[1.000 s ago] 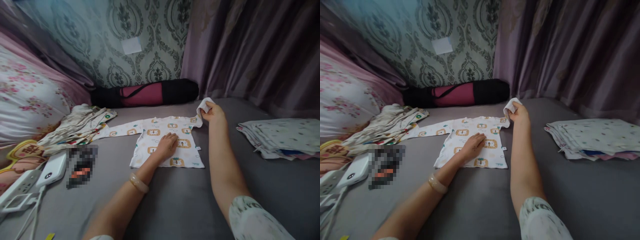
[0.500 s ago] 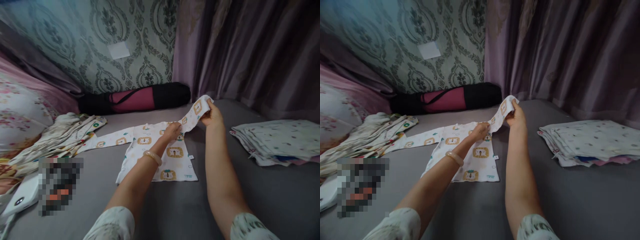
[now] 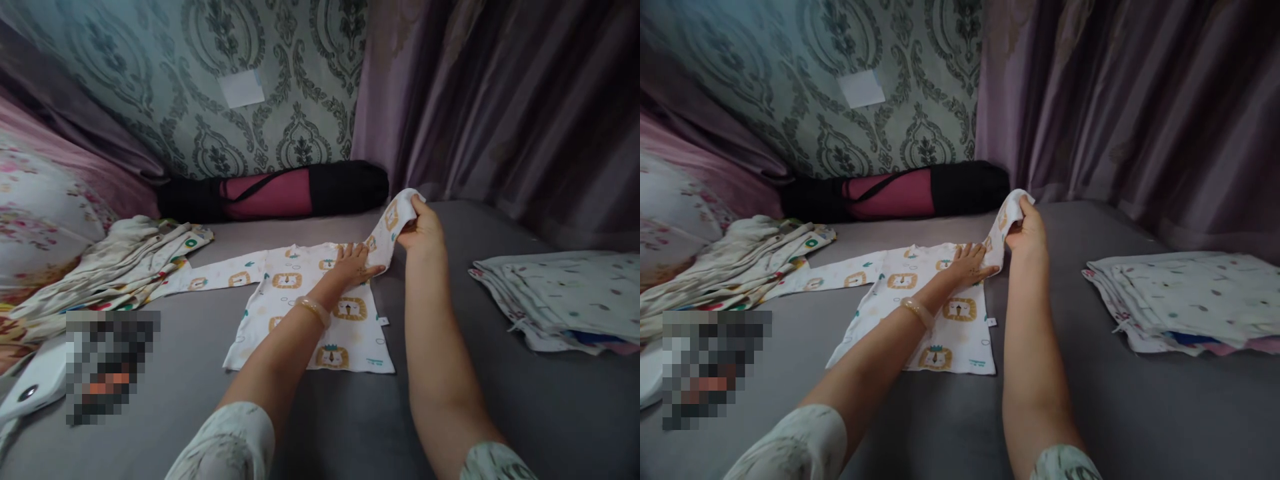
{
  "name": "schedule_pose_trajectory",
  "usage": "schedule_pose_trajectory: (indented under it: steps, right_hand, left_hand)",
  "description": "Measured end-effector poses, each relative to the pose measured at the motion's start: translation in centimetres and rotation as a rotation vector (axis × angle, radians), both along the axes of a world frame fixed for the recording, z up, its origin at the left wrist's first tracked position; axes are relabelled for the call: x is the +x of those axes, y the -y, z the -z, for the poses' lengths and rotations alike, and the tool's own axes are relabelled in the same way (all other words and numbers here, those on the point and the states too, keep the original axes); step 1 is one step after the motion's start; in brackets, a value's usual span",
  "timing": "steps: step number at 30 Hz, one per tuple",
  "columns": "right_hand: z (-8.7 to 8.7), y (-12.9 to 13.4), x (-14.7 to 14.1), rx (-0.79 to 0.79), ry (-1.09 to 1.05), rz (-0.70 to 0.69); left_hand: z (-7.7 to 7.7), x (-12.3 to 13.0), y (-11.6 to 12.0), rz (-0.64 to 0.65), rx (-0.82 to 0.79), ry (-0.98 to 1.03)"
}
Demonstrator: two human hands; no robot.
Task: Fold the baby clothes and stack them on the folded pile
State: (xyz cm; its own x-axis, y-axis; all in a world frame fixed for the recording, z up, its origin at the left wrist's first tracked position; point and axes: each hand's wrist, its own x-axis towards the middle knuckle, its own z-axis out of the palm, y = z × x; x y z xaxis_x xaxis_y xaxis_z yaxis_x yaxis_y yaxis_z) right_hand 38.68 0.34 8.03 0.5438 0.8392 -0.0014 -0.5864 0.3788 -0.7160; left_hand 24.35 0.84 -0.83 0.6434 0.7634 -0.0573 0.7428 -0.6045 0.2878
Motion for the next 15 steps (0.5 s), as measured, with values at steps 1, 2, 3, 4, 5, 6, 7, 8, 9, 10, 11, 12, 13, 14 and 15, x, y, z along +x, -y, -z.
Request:
schedule_pose_trajectory:
  steps: [1, 2, 3, 4, 5, 6, 7, 8, 9, 10, 11, 12, 13, 14, 15]
  right_hand:
    - [-0.2, -0.1, -0.2, -0.041, 0.011, -0.012]
    - [-0.4, -0.2, -0.4, -0.087, 0.019, -0.024]
    - [-0.5, -0.3, -0.6, -0.126, 0.026, -0.037]
    - [-0.7, -0.4, -0.9, -0.148, 0.033, -0.049]
    - [-0.9, -0.5, -1.3, -0.161, 0.038, -0.063]
    - [-1.0, -0.6, -1.7, -0.172, 0.037, -0.076]
    - [-1.1, -0.7, -2.3, -0.183, 0.031, -0.088]
    - [-1.2, -0.8, -2.8, -0.192, 0.023, -0.101]
    - [-1.2, -0.8, -3.4, -0.198, 0.014, -0.115]
    - [-1.2, -0.8, -4.0, -0.202, 0.007, -0.129]
    - [-1.2, -0.8, -4.6, -0.205, 0.003, -0.144]
    - [-1.2, -0.9, -5.1, -0.208, 0.002, -0.158]
    - [-1.2, -0.9, -5.7, -0.213, 0.003, -0.169]
    - [-1.2, -0.8, -6.2, -0.221, 0.005, -0.175]
    - [-1.1, -0.8, -6.8, -0.234, 0.009, -0.178]
  left_hand:
    - [-0.1, 0.0, -0.1, 0.011, -0.01, 0.008]
    - [-0.2, -0.1, -0.3, 0.02, -0.018, 0.02]
    - [-0.3, -0.1, -0.4, 0.023, -0.026, 0.033]
    - [-0.4, -0.1, -0.4, 0.026, -0.034, 0.048]
    - [-0.5, -0.2, -0.5, 0.028, -0.042, 0.061]
    - [-0.7, -0.2, -0.5, 0.031, -0.05, 0.074]
    - [-1.0, -0.3, -0.5, 0.036, -0.06, 0.084]
    - [-1.2, -0.4, -0.5, 0.04, -0.069, 0.093]
    - [-1.6, -0.6, -0.6, 0.045, -0.076, 0.103]
    - [-1.9, -0.9, -0.6, 0.047, -0.08, 0.121]
    - [-2.2, -1.4, -0.7, 0.043, -0.084, 0.153]
    - [-2.5, -2.0, -0.7, 0.03, -0.094, 0.205]
    - [-2.7, -2.8, -0.8, 0.0, -0.116, 0.278]
    - [-2.9, -3.7, -0.8, -0.053, -0.151, 0.373]
    - [-3.0, -4.7, -0.8, -0.124, -0.202, 0.481]
